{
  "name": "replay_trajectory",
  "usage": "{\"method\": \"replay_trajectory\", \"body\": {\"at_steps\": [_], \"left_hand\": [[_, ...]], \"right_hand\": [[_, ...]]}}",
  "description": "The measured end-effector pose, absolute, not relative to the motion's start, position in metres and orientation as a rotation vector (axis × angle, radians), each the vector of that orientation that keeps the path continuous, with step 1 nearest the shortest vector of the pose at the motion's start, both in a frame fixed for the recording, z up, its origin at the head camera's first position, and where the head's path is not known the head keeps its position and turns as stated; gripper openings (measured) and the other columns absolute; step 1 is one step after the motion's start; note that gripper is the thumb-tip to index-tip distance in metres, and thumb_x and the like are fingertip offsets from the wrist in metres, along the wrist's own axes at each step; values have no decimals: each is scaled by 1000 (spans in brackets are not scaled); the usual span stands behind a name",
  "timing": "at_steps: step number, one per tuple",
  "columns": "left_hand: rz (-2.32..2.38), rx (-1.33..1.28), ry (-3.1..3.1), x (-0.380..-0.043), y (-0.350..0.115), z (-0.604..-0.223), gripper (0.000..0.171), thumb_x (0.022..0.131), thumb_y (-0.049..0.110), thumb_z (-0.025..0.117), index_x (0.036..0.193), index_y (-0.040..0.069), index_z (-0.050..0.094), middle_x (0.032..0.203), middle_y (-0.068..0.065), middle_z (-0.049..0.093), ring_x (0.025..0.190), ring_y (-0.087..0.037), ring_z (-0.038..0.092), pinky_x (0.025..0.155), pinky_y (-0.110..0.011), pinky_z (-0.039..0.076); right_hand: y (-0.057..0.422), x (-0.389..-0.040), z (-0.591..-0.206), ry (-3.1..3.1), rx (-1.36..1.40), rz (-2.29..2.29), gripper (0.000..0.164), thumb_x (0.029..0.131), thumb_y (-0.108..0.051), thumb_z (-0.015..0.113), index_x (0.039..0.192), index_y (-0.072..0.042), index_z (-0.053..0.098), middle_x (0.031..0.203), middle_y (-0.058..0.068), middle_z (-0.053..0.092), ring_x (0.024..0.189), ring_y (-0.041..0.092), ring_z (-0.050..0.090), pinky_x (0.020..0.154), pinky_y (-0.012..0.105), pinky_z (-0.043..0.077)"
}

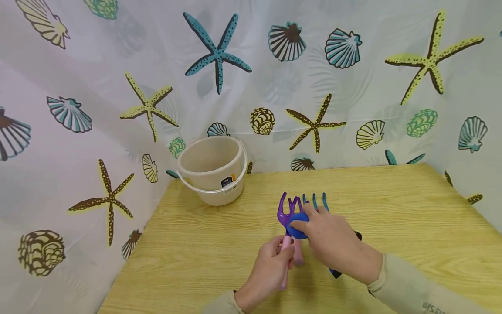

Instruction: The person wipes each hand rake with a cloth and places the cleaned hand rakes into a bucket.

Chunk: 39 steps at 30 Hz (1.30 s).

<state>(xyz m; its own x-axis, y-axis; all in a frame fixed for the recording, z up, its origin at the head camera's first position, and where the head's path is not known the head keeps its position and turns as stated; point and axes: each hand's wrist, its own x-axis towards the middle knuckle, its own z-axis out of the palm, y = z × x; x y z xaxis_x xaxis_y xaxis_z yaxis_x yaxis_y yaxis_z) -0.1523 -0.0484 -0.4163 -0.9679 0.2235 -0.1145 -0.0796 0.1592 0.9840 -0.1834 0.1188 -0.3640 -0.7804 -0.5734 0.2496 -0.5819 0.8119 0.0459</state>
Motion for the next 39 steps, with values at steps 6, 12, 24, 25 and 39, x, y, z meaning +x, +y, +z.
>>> {"method": "replay_trajectory", "body": {"at_steps": [6,12,24,25,39], "left_hand": [[1897,161,2219,-151,-52,-414,24,96,23,52,112,6,57,69,-1,56,52,-11,45,40,-21,32],[1913,165,2204,-150,-51,-416,24,96,21,53,113,4,57,68,-1,56,50,-11,44,40,-21,33],[1867,158,2213,-150,-47,-418,29,97,21,51,117,1,56,67,-2,57,47,-11,42,39,-21,33],[1865,163,2209,-149,-47,-418,30,97,21,51,118,1,56,67,-2,57,47,-10,42,38,-21,33],[1881,162,2172,-147,-47,-418,22,96,24,52,110,9,58,66,-1,56,42,-10,39,34,-20,30]], "right_hand": [[129,-192,-370,-2785,783,-50,42,70,-10,74,111,-22,72,123,24,55,98,45,54,37,36,52],[129,-188,-366,-2836,804,-8,43,70,-9,74,110,-24,72,122,24,57,97,41,57,39,35,52],[114,-184,-362,-2685,895,5,38,71,-10,76,107,-22,73,114,19,60,88,37,58,37,31,50],[115,-186,-363,-2674,891,-5,37,71,-11,77,106,-22,74,113,19,59,86,37,58,37,31,50],[118,-206,-371,-2628,788,-106,36,70,-8,74,105,-17,73,105,20,57,79,35,54,39,38,53]]}}
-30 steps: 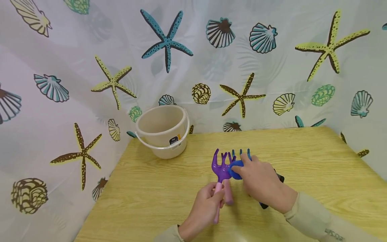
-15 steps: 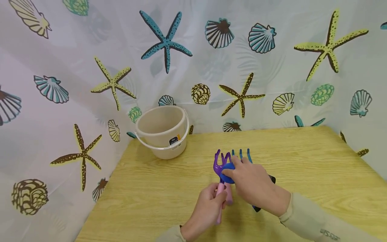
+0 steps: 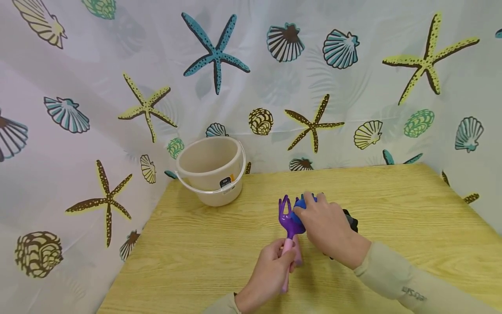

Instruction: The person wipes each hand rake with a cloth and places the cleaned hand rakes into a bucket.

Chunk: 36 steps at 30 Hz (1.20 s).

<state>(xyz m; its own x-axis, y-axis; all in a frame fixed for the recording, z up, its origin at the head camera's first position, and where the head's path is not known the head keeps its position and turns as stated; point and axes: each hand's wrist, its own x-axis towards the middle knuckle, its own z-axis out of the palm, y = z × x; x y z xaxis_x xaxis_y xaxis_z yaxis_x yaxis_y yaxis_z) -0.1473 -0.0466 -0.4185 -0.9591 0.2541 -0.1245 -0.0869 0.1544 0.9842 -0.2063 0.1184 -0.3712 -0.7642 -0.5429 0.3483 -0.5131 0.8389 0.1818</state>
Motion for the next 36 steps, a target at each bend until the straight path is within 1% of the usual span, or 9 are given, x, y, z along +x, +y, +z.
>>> {"method": "replay_trajectory", "body": {"at_steps": [5,8,12,15,20,27,29,32,36], "left_hand": [[1894,132,2195,-150,-50,-419,25,96,22,52,114,5,58,68,-2,58,47,-10,41,37,-20,32],[1903,136,2206,-152,-51,-417,27,96,23,52,114,3,57,67,-2,57,47,-10,41,38,-20,32],[1874,201,2213,-151,-50,-415,23,97,19,51,108,1,58,64,-1,55,40,-10,38,35,-20,29],[1839,243,2224,-149,-50,-415,19,96,16,51,104,1,59,60,1,54,35,-10,37,32,-19,28],[1804,252,2231,-145,-48,-417,16,97,18,51,104,8,60,58,3,52,32,-10,38,29,-18,30],[1802,188,2182,-141,-47,-417,11,95,20,53,97,13,62,62,3,53,34,-11,38,29,-19,32],[1811,189,2179,-142,-46,-417,13,96,21,51,96,12,61,61,3,53,34,-11,37,30,-19,31],[1829,213,2171,-145,-46,-417,21,98,24,49,92,8,61,58,3,51,34,-11,36,31,-20,29],[1838,239,2195,-149,-47,-416,28,99,26,46,90,3,59,54,3,48,33,-10,36,32,-20,28]], "right_hand": [[115,-197,-361,-2784,852,-5,41,72,-7,71,110,-23,72,121,25,57,89,40,59,40,36,53],[113,-189,-355,-2823,911,40,42,71,-11,74,111,-24,72,124,25,56,92,40,59,42,36,55],[110,-184,-352,-2794,944,63,41,71,-12,76,110,-24,72,122,24,57,93,38,59,44,39,55],[109,-185,-353,-2779,925,60,39,72,-12,75,109,-24,73,119,21,58,88,33,59,40,35,52],[105,-191,-355,-2754,871,39,38,72,-15,75,109,-25,72,120,22,58,82,32,59,37,32,49],[99,-203,-355,-2709,852,11,36,75,-12,73,107,-26,72,98,13,57,72,30,55,37,36,49],[98,-202,-354,-2739,868,14,36,73,-15,76,108,-26,72,100,14,58,69,28,56,38,36,50],[100,-197,-350,-2788,907,30,37,71,-20,79,108,-25,73,111,20,60,73,30,60,41,39,53],[106,-192,-346,-2787,1001,49,31,75,-17,72,105,-23,74,110,21,62,79,28,61,44,39,55]]}}
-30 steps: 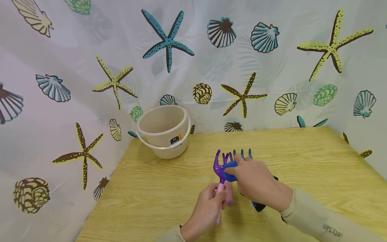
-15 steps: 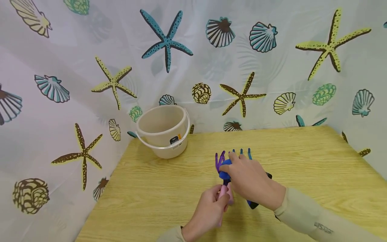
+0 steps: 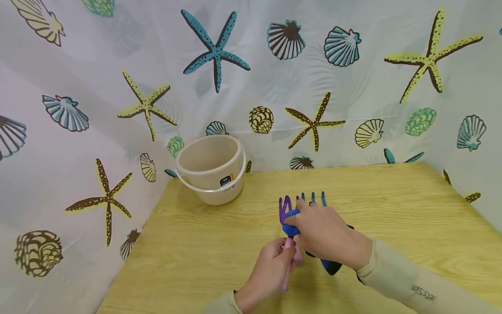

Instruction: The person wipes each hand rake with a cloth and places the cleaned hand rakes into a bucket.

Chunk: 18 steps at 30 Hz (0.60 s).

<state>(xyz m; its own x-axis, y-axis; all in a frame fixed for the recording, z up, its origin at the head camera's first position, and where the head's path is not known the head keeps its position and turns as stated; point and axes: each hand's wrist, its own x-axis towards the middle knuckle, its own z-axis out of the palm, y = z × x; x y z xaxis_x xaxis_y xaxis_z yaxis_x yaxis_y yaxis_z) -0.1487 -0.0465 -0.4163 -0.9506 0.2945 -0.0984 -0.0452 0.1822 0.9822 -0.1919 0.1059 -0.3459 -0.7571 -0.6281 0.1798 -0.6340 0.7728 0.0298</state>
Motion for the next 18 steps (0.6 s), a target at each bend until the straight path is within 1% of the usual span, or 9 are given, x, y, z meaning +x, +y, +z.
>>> {"method": "replay_trajectory", "body": {"at_steps": [2,4,7,10,13,15,18], "left_hand": [[1831,244,2218,-150,-47,-416,27,99,24,46,89,3,59,53,3,48,33,-10,37,32,-20,28],[1830,235,2217,-151,-48,-416,24,99,22,47,92,2,59,55,3,48,33,-10,37,32,-20,28],[1831,209,2198,-151,-49,-417,20,98,21,49,98,4,59,58,2,51,35,-10,38,33,-20,28],[1840,198,2169,-150,-50,-418,21,97,21,50,104,3,58,61,2,52,37,-10,38,33,-20,30],[1835,197,2160,-147,-50,-417,23,96,22,51,107,3,58,63,2,53,37,-10,38,32,-20,31],[1829,192,2157,-145,-49,-417,22,96,22,51,107,4,59,63,2,54,37,-10,38,32,-20,30],[1829,179,2162,-143,-48,-417,21,96,24,51,104,6,59,65,1,54,38,-11,37,33,-21,29]], "right_hand": [[110,-191,-344,-2771,1056,58,30,75,-13,69,103,-23,75,102,16,63,75,23,59,44,36,54],[114,-190,-343,-2769,1109,93,32,74,-8,67,101,-24,76,95,12,62,68,18,55,43,32,51],[120,-190,-342,-2794,1139,137,37,74,-4,66,102,-27,76,97,12,63,66,16,55,46,31,51],[124,-190,-343,-2828,1099,123,39,74,-4,67,104,-27,75,101,12,63,66,17,56,45,31,50],[125,-190,-345,-2847,1026,28,37,74,-6,69,103,-29,75,100,11,62,66,18,56,41,30,49],[125,-189,-347,-2845,980,-52,35,74,-9,71,103,-28,75,99,12,61,67,21,57,38,30,48],[126,-188,-349,-2816,942,-107,33,73,-11,73,102,-26,75,102,15,61,73,28,60,38,32,51]]}}
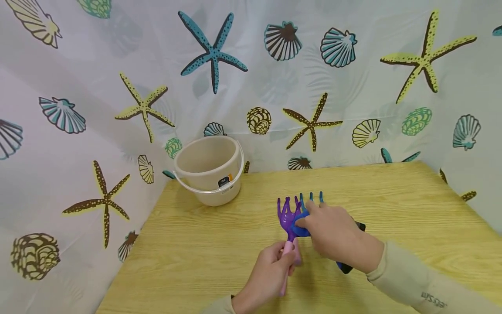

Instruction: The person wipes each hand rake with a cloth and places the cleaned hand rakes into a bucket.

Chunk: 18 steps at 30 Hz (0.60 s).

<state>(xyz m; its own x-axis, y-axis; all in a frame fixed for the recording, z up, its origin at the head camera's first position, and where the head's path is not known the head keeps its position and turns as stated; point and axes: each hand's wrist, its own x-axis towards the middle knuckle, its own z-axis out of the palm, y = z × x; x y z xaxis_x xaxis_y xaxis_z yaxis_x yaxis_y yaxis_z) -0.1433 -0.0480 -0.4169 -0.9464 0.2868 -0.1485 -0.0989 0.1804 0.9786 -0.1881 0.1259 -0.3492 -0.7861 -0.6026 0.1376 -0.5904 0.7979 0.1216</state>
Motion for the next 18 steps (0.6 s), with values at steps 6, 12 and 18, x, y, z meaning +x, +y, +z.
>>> {"method": "replay_trajectory", "body": {"at_steps": [6,12,18], "left_hand": [[1868,169,2175,-146,-44,-417,21,97,22,49,105,5,58,65,1,55,39,-11,39,34,-21,31],[1906,157,2156,-150,-44,-416,21,98,22,49,106,5,58,65,-2,55,37,-12,41,31,-20,34],[1940,168,2157,-148,-44,-418,24,96,18,51,111,0,58,68,-4,57,43,-10,44,35,-20,36]], "right_hand": [[124,-182,-350,-2800,981,36,37,74,-8,70,106,-25,74,116,24,61,83,34,63,44,37,55],[121,-177,-349,-2799,985,22,39,73,-9,72,109,-23,73,115,23,60,83,34,63,46,38,56],[132,-186,-358,-2817,894,-18,37,72,-10,72,106,-23,74,110,23,61,79,33,63,40,35,54]]}}
